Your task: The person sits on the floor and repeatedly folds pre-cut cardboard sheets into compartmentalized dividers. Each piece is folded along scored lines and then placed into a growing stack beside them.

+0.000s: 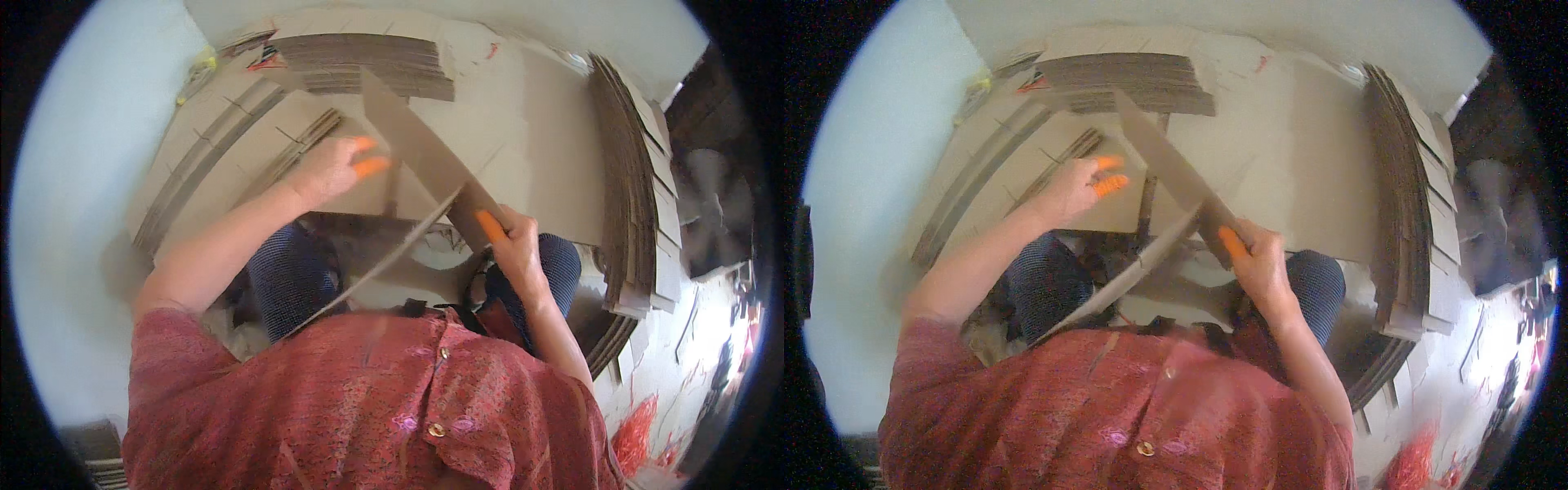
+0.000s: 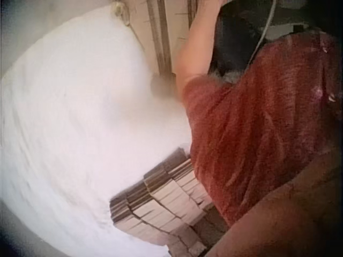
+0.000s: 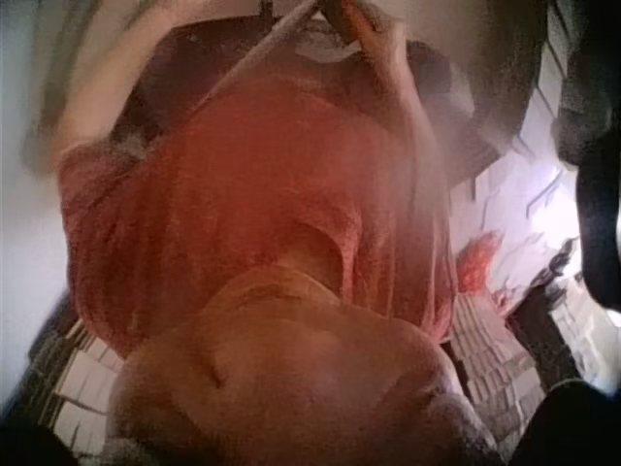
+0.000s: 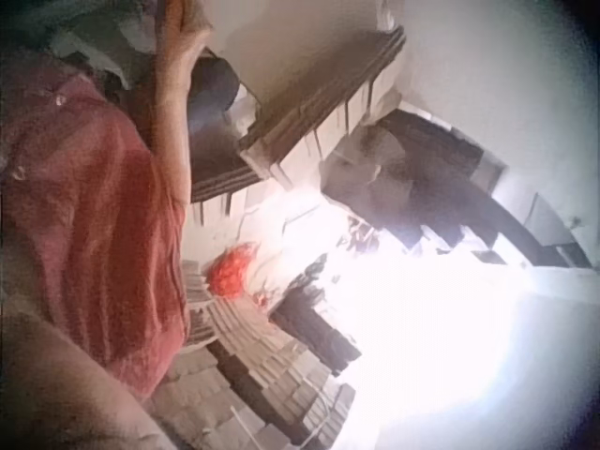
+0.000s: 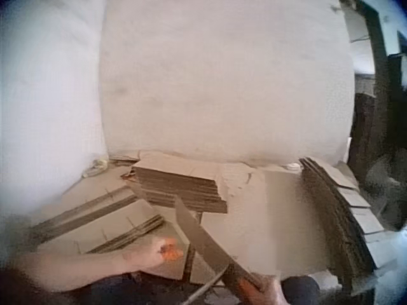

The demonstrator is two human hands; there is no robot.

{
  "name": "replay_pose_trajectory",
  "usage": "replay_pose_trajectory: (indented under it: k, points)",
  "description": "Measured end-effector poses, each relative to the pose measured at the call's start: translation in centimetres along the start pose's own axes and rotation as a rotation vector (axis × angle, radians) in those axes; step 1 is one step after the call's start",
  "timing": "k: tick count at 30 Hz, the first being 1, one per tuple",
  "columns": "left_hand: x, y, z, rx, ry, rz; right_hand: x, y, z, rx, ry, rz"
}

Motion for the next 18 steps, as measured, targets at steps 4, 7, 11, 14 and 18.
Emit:
replay_pose_trajectory:
  k: [4,7,11,14,18]
  points:
    - [-15.0,-7.7,-2.9,0.404,-0.064,0.650,-6.0,-3.7,-0.9,0.342,-0.330,-0.215]
    - [-22.2,-11.7,-6.1,0.442,-0.315,0.821,-10.9,-3.5,0.5,0.356,-0.561,-0.422]
    - [-22.9,-10.6,-4.4,0.146,-0.513,0.625,-11.6,-0.8,4.0,0.175,-0.515,-0.603]
    - [-22.8,-11.6,-4.7,0.212,-0.412,0.597,-10.1,1.1,5.7,0.004,-0.375,-0.768]
    - [-20.7,-12.8,-4.7,0.296,-0.227,0.650,-8.6,0.9,5.1,0.010,-0.310,-0.892]
Point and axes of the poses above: each hand's wrist, its own z-axis towards the middle knuckle, its own y-axis out of the palm, x = y × z, the point moved 10 cm from there along z, towards the middle knuckle, and after that the axes turned 15 degrees about -z, right-handed, at the moved point
